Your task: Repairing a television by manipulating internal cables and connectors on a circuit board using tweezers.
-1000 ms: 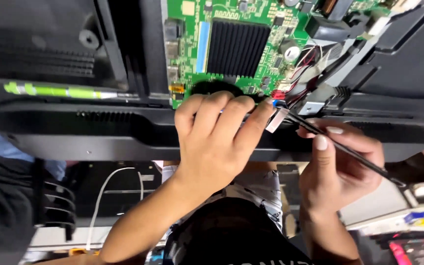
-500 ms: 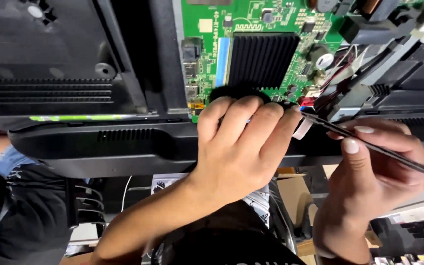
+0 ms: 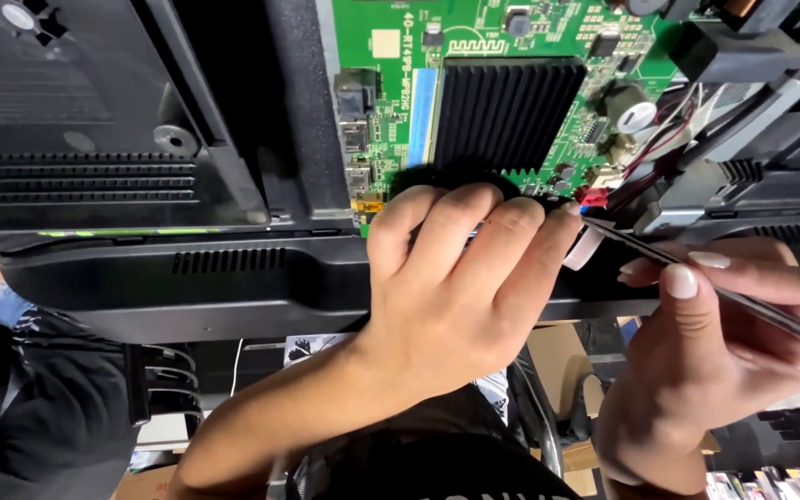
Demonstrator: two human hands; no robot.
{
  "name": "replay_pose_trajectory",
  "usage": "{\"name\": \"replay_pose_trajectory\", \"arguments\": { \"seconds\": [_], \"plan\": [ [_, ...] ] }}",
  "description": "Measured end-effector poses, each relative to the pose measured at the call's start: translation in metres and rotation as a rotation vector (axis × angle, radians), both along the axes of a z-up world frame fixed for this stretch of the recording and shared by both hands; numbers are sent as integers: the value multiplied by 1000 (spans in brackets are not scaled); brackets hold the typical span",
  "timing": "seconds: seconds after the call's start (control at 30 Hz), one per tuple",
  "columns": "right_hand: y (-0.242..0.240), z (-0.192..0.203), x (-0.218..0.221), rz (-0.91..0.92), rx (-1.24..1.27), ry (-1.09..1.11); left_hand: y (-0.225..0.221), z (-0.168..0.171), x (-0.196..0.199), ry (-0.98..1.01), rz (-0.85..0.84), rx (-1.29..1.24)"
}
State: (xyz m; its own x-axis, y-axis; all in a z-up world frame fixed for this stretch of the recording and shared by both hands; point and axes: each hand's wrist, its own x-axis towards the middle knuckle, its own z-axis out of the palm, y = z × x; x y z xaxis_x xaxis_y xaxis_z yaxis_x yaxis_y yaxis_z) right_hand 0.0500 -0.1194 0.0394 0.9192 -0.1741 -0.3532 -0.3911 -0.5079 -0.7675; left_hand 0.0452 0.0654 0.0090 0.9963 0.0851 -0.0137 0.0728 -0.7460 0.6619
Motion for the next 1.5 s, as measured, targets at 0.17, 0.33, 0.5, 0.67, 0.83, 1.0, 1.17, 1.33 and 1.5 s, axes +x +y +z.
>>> {"name": "replay_pose_trajectory", "arguments": {
  "seconds": [0.17,0.33,0.5,0.67,0.83,1.0,1.17,1.33,1.5],
  "plan": [
    [10,1,0,-5,-21,-1,-1,0,2,2,6,6],
    [7,-5,-2,41,9,-88,-1,1,3,28,0,6],
    [8,0,1,0,-6,2,-2,1,4,33,5,-8],
    [7,0,4,-56,40,26,-1,1,3,54,11,-27],
    [6,7,6,-152,80,117,0,0,3,45,13,-15],
    [-3,8,8,-168,119,188,0,-1,1,37,7,-24],
    [0,8,13,-168,133,212,0,-2,2,33,8,-16],
    [-2,10,17,-223,145,252,0,-1,2,28,8,-4],
    [-21,6,19,-169,215,323,0,-1,2,37,6,-10]
  ]
}}
